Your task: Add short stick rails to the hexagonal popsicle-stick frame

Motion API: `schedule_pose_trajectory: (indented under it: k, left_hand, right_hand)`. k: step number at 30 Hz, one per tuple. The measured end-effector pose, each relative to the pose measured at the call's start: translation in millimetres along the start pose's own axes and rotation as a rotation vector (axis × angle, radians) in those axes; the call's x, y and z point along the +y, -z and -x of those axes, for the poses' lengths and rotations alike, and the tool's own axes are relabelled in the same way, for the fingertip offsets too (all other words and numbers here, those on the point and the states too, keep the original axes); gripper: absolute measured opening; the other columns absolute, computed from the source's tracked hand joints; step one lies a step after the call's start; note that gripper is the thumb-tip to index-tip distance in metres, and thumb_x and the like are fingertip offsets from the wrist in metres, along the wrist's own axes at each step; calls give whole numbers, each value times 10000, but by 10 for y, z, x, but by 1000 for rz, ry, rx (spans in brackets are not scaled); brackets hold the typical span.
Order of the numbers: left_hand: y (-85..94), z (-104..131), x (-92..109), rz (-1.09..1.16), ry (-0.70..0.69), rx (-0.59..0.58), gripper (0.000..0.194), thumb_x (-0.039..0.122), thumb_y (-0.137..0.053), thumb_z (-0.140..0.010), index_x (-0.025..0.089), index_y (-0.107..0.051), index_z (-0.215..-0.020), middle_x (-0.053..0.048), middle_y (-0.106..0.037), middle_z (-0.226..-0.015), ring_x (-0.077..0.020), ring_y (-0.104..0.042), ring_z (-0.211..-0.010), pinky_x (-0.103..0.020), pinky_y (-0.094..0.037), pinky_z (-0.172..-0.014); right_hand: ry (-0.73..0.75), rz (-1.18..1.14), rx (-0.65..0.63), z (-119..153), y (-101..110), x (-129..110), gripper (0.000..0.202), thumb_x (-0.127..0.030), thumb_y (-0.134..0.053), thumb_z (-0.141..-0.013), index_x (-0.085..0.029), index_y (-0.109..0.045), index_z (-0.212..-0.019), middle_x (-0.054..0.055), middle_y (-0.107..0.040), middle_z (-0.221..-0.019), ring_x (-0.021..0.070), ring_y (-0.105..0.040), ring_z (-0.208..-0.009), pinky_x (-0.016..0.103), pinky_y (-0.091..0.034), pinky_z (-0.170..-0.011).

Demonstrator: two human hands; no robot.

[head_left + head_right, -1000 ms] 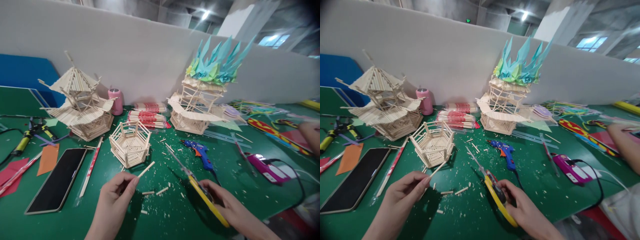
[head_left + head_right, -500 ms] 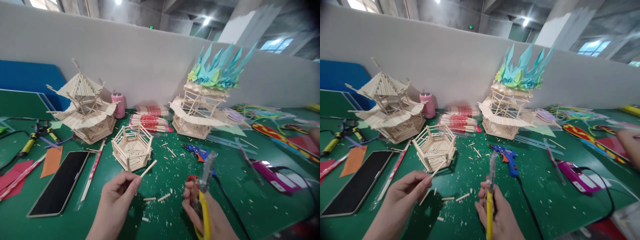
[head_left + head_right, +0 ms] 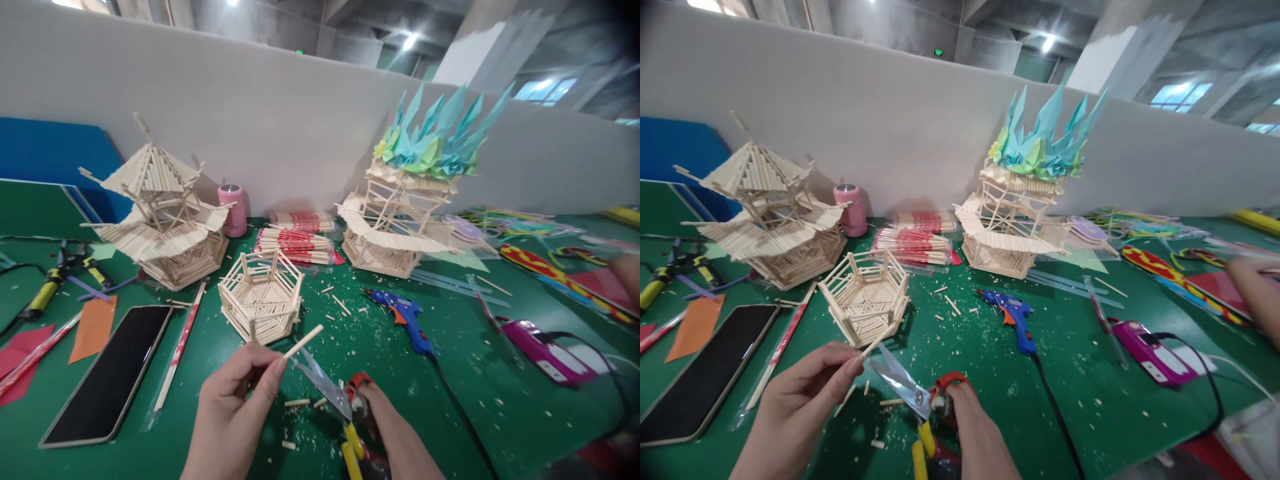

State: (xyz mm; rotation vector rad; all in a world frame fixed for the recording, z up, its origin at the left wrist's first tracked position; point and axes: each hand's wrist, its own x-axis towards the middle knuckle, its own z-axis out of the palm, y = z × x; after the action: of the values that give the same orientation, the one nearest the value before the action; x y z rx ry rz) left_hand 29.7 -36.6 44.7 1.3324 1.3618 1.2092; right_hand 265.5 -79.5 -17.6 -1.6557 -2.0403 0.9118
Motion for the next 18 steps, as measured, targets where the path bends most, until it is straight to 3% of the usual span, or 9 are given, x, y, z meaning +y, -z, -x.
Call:
schedule_pose_trajectory:
  k: [4,11,18]
  left_hand:
    - [-13,9,-39,-43,-70,-14,141,272,-560,-804,186,-638,-724,-23,-606,-691,-144,-519,-619,-229,-408,-534]
    - [-12,31,-48,-91,-128,-27,137,241,-537,-810,182,-611,-712,-25,-610,-695,-149,-546,-628,-231,-438,-547]
    - [-1,33,-60,-128,-168,-43,121,210,-524,-810,179,-603,-724,-18,-610,-687,-138,-555,-606,-216,-450,-535]
  right_hand:
    - [72,36,-31,-67,5,-56,842,-343,-707,-594,-85,-378,-1326,248,-470,-1303,403,-485,-1147,505,-436,-901]
    - [73,7,25,-125,14,-262,767,-275,-709,-545,-136,-433,-1247,188,-580,-1155,359,-595,-981,441,-510,-792]
    - [77,-16,22,-123,-48,-215,778,-280,-699,-541,-166,-390,-1246,174,-568,-1154,351,-590,-974,438,-497,-789]
